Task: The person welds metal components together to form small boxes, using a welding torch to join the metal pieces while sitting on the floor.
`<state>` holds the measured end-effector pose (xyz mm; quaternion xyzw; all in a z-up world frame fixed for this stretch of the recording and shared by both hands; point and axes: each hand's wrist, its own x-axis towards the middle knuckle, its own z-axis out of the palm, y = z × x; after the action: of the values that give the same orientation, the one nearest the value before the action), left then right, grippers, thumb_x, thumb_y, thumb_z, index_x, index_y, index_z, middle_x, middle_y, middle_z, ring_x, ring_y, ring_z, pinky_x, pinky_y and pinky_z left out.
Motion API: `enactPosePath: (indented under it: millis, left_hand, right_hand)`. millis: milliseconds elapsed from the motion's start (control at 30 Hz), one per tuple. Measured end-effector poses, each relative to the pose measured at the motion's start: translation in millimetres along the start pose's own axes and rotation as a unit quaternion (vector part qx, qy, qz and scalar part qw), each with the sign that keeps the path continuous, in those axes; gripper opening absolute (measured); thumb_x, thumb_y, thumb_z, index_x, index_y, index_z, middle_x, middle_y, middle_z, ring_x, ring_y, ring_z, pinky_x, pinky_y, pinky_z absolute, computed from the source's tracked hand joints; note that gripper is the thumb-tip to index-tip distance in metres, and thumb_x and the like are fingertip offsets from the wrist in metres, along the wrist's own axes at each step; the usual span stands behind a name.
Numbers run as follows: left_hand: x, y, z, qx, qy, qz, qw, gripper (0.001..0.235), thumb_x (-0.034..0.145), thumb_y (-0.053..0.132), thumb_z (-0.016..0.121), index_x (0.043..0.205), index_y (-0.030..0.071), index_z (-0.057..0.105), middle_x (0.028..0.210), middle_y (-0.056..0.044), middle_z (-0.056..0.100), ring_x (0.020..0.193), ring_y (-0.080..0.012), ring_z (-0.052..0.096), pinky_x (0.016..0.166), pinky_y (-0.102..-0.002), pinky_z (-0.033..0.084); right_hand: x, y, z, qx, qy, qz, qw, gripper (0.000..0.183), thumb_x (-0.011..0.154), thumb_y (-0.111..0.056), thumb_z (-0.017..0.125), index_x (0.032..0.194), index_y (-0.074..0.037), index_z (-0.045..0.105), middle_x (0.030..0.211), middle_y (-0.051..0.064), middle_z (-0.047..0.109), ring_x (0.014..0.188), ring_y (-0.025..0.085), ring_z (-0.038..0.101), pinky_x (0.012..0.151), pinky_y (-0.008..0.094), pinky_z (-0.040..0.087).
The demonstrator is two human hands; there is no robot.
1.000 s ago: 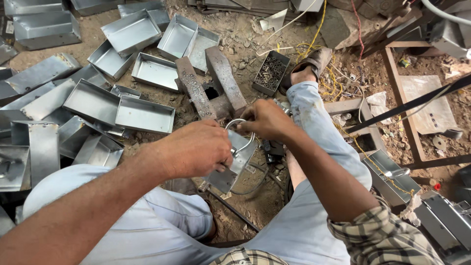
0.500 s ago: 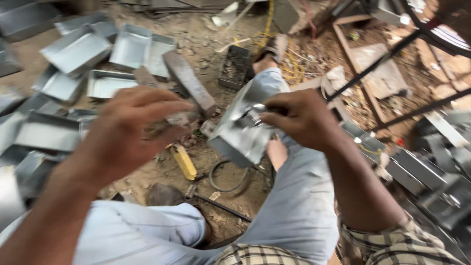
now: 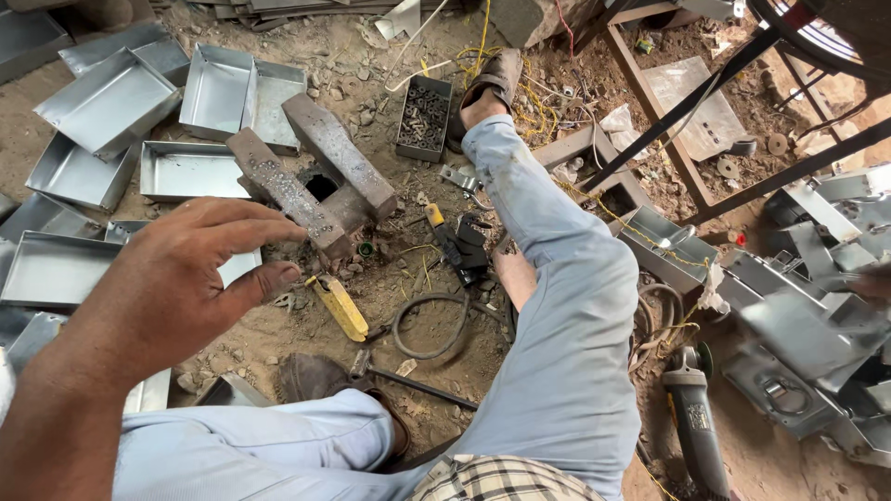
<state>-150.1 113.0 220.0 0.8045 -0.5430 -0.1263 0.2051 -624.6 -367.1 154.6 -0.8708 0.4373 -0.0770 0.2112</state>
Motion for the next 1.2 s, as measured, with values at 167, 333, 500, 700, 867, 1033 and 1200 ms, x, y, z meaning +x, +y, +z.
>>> enactPosePath:
  millis: [167,333,500,700,867,1033,1200]
  left_hand:
    - [-1,-6,1,0.018,-0.035,-0.013,0.999,0.051,0.085,0.044,0.072,0.128,0.017,0.071,0.130,-0.013,0.064,0.125,-0.0289,0.057,0.100,-0.045,0.047]
    - [-6,6,-4,-0.036,-0.205,-0.159,0.965,0.061,0.089,0.046,0.070,0.145,0.027,0.058,0.141,-0.004,0.059,0.131,-0.0233,0.056,0.109,-0.041,0.046]
    - [-13,25,17,0.029,-0.250,-0.124,0.960,0.063,0.087,0.043,0.071,0.142,0.019,0.053,0.135,-0.010,0.061,0.129,-0.0303,0.057,0.109,-0.043,0.046]
    - [-54,55,47,-0.065,-0.148,-0.026,0.986,0.057,0.089,0.040,0.070,0.138,0.014,0.057,0.129,-0.015,0.062,0.121,-0.0354,0.058,0.101,-0.049,0.045]
    - [-129,62,48,-0.102,0.124,-0.057,0.985,0.040,0.088,0.032,0.075,0.122,0.012,0.071,0.117,-0.009,0.073,0.114,-0.0296,0.066,0.102,-0.044,0.049]
    - [-218,55,53,0.075,0.393,-0.218,0.890,0.033,0.091,0.026,0.075,0.119,0.011,0.071,0.128,-0.010,0.068,0.125,-0.0300,0.062,0.110,-0.044,0.048]
    - [-237,44,86,-0.013,0.444,-0.307,0.842,0.056,0.102,0.033,0.063,0.150,0.005,0.053,0.155,-0.023,0.045,0.143,-0.0412,0.042,0.116,-0.048,0.034]
  right_hand:
    - [1,-10,10,-0.047,0.005,0.017,0.999,0.035,0.092,-0.023,0.071,0.121,-0.003,0.073,0.097,0.012,0.077,0.080,0.016,0.074,0.068,0.029,0.059]
    - [30,-48,28,-0.056,-0.004,-0.044,0.997,0.035,0.089,-0.022,0.072,0.119,-0.004,0.074,0.097,0.011,0.077,0.080,0.016,0.074,0.067,0.029,0.059]
    - [34,-110,54,-0.033,-0.017,-0.140,0.989,0.034,0.086,-0.020,0.073,0.117,-0.005,0.075,0.098,0.010,0.077,0.081,0.016,0.074,0.066,0.029,0.059]
    - [19,-175,72,0.025,-0.056,-0.292,0.955,0.033,0.083,-0.019,0.075,0.114,-0.007,0.076,0.099,0.009,0.077,0.081,0.016,0.075,0.065,0.029,0.059]
    - [19,-243,142,0.032,-0.122,-0.409,0.904,0.031,0.080,-0.019,0.079,0.109,-0.008,0.077,0.098,0.008,0.079,0.080,0.017,0.076,0.070,0.031,0.059]
    - [31,-274,240,0.125,-0.165,-0.434,0.877,0.025,0.087,-0.018,0.077,0.110,-0.009,0.078,0.100,0.011,0.079,0.080,0.018,0.074,0.070,0.031,0.059]
    - [16,-248,305,0.134,-0.234,-0.412,0.870,0.020,0.092,-0.021,0.074,0.108,-0.010,0.078,0.100,0.010,0.079,0.081,0.014,0.077,0.071,0.028,0.064]
